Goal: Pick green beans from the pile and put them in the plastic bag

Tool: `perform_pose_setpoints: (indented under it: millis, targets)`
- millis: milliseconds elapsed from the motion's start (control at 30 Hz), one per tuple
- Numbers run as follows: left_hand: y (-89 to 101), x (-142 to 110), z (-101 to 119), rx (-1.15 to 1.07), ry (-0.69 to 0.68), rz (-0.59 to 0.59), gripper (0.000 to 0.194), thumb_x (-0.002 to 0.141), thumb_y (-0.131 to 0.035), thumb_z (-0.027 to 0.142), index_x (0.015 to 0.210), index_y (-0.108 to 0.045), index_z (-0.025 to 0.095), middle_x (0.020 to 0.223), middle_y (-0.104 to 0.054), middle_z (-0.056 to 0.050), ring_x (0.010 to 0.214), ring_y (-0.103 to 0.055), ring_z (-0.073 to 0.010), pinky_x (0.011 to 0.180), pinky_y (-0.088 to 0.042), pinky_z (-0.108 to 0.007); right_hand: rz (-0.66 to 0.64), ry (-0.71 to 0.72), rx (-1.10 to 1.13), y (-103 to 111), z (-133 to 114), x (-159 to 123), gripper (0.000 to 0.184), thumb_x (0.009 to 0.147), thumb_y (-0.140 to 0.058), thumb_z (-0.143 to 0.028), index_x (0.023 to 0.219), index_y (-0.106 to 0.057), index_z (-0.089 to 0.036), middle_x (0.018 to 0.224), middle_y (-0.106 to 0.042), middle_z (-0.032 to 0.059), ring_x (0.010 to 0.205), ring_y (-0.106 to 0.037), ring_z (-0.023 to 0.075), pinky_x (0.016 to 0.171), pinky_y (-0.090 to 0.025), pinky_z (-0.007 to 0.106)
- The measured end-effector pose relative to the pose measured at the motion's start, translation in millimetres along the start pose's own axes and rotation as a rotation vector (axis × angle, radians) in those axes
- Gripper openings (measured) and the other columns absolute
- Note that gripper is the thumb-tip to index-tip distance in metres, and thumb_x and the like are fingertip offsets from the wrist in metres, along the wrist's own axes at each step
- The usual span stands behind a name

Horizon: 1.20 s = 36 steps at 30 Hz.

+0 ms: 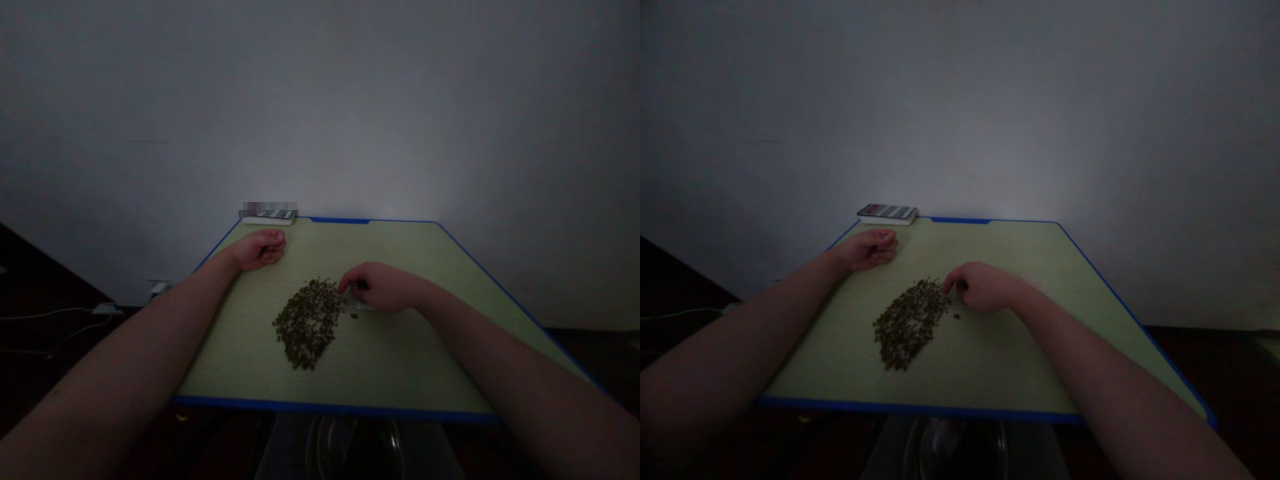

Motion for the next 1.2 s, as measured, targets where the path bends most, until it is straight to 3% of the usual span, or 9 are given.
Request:
perform_pose_setpoints:
  millis: [267, 500, 633, 1200]
  targets:
    - [0.6, 0.4, -0.6, 0.004, -0.002, -0.007, 0.025, 0.073, -0.065, 0.019, 0.062, -0.043, 0.014, 0.052, -0.03, 0.006, 0.038, -0.03, -0.0033, 0.035, -0.019, -0.015, -0.068, 0.054, 0.014, -4.9, -5.9, -3.4, 0.039, 0.071, -0.047, -0.009, 0.1, -0.071, -0.02, 0.07, -0.065, 0.0017, 0.056, -0.049, 0.0114, 0.054, -0.035, 0.022]
    - [-1.4, -1.1, 0.4, 0.016, 0.0, -0.002, 0.024, 0.073, -0.064, 0.019, 0.062, -0.044, 0.014, 0.052, -0.03, 0.006, 0.039, -0.03, -0.0033, 0.034, -0.018, -0.015, -0.046, -0.011, -0.033, 3.1, 15.1, -8.1, 0.038, 0.069, -0.049, -0.01, 0.099, -0.07, -0.019, 0.075, -0.067, 0.0034, 0.062, -0.054, 0.0135, 0.057, -0.037, 0.023]
    - [-2.6, -1.0, 0.7, 0.019, 0.002, 0.0, 0.025, 0.073, -0.065, 0.02, 0.061, -0.044, 0.014, 0.051, -0.031, 0.006, 0.038, -0.03, -0.0033, 0.034, -0.018, -0.015, -0.114, 0.017, -0.011, -1.5, 9.3, -10.3, 0.039, 0.068, -0.049, -0.009, 0.099, -0.071, -0.019, 0.082, -0.07, 0.0041, 0.067, -0.057, 0.0137, 0.059, -0.038, 0.022]
    - [-3.4, -1.4, 2.1, 0.019, -0.004, 0.006, 0.022, 0.074, -0.062, 0.018, 0.061, -0.045, 0.014, 0.051, -0.031, 0.006, 0.039, -0.029, -0.0038, 0.034, -0.018, -0.014, -0.145, 0.021, -0.018, -2.5, 3.1, -15.1, 0.041, 0.066, -0.05, -0.007, 0.098, -0.071, -0.02, 0.082, -0.071, 0.0026, 0.065, -0.058, 0.0134, 0.058, -0.039, 0.021]
Point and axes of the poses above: each hand's wrist, its own x-axis towards the middle knuckle, its own y-axis out of the back of the hand, z = x × y, the point moved 9 cm from there along x, towards the middle knuckle
